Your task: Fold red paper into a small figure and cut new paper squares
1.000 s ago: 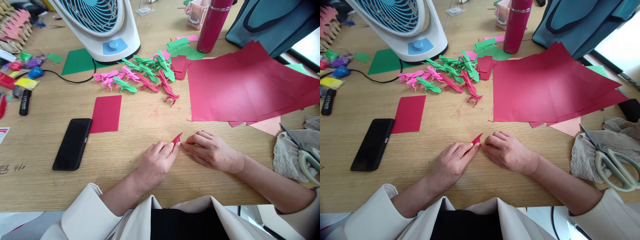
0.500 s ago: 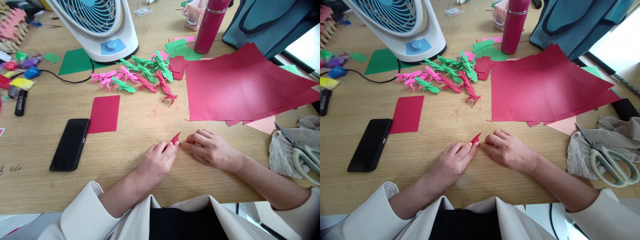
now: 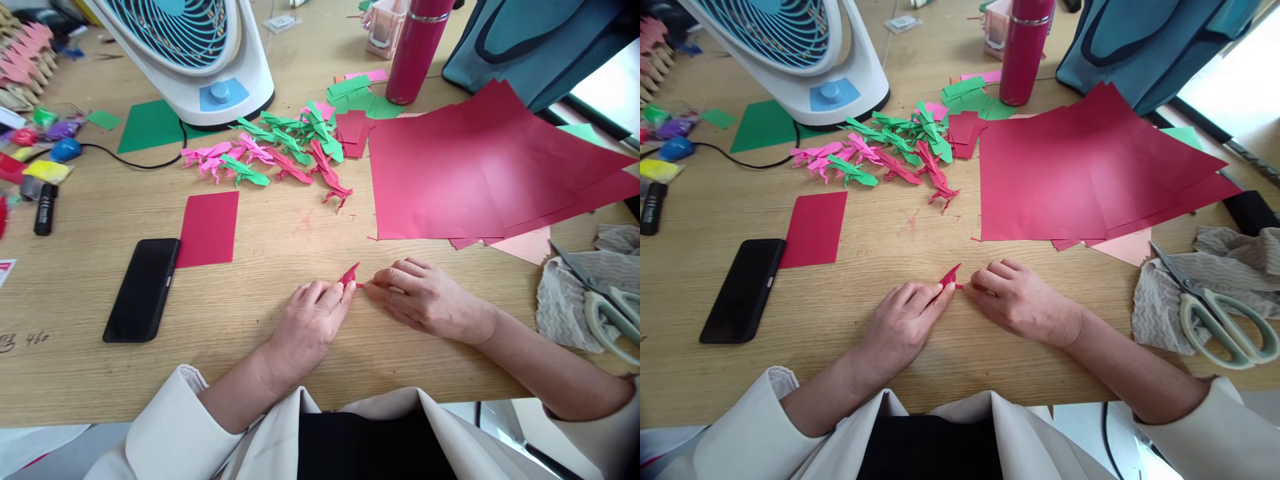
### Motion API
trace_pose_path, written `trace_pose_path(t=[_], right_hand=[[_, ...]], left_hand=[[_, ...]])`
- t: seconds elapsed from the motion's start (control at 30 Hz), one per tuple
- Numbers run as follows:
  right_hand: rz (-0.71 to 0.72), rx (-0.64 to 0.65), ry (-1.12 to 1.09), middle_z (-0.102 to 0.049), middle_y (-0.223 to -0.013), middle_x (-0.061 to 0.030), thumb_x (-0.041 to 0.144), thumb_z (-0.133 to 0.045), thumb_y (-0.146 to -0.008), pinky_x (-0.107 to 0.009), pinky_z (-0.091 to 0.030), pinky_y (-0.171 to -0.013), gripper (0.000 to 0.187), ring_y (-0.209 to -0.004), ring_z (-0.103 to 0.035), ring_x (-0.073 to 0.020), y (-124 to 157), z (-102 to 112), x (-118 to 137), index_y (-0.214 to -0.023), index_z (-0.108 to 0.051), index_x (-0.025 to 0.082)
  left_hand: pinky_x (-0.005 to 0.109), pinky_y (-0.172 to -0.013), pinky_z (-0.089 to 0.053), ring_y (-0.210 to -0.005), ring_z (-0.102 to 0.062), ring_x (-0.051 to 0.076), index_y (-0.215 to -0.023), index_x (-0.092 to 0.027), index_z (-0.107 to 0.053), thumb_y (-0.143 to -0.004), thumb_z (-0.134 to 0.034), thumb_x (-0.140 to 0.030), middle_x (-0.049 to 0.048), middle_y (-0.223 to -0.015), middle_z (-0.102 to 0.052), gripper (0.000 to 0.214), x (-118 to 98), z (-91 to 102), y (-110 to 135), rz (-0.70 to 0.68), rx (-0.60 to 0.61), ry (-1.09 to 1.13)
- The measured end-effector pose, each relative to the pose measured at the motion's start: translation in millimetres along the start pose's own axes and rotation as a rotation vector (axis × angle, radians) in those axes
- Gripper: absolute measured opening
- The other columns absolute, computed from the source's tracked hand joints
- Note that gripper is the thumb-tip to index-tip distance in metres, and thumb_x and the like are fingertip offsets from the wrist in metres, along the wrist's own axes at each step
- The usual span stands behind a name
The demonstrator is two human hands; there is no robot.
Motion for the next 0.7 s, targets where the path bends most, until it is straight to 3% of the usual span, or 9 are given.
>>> trace_pose_path(t=[0.27,0.47,0.57,0.7], right_hand=[[-0.010,-0.024,-0.015,-0.065,-0.099,-0.0116,0.018,-0.044,-0.098,-0.037,-0.049,-0.073,0.026,-0.084,-0.058,-0.0205,8,2,1,-0.116,-0.063,0.016],[-0.023,-0.009,0.114,-0.066,-0.102,-0.0132,0.016,-0.045,-0.097,-0.038,-0.046,-0.074,0.024,-0.084,-0.056,-0.0219,8,3,5,-0.109,-0.066,0.014],[-0.097,-0.057,0.120,-0.065,-0.104,-0.0138,0.014,-0.045,-0.096,-0.040,-0.046,-0.077,0.025,-0.087,-0.057,-0.0234,6,3,10,-0.111,-0.066,0.014],[-0.147,-0.143,0.021,-0.064,-0.109,-0.0150,0.014,-0.044,-0.097,-0.041,-0.048,-0.081,0.031,-0.092,-0.057,-0.0246,-1,-1,23,-0.124,-0.059,0.012]], left_hand=[[0.035,-0.082,-0.049,-0.094,-0.057,0.020,-0.134,-0.015,-0.051,-0.098,-0.043,-0.014,0.0085,-0.107,-0.065,0.037,2,-1.4,0,0.033,0.023,0.044],[0.035,-0.079,-0.050,-0.085,-0.056,0.021,-0.135,-0.006,-0.049,-0.095,-0.045,-0.011,0.0094,-0.098,-0.064,0.040,-9,-0.4,-5,0.015,0.065,-0.012],[0.035,-0.076,-0.052,-0.085,-0.056,0.023,-0.129,-0.002,-0.052,-0.095,-0.050,-0.021,0.0111,-0.095,-0.062,0.039,-20,-1.0,-10,0.089,0.061,-0.040],[0.038,-0.076,-0.054,-0.088,-0.057,0.024,-0.123,-0.005,-0.054,-0.094,-0.052,-0.028,0.0125,-0.098,-0.059,0.037,-29,-2.4,-14,0.164,0.070,0.020]])
Point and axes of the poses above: each hand's wrist, its own y-axis away from the middle knuckle, its own z-axis out of the back of the hand, x = y × z, the point moved 2 cm from there along -y, towards the middle knuckle
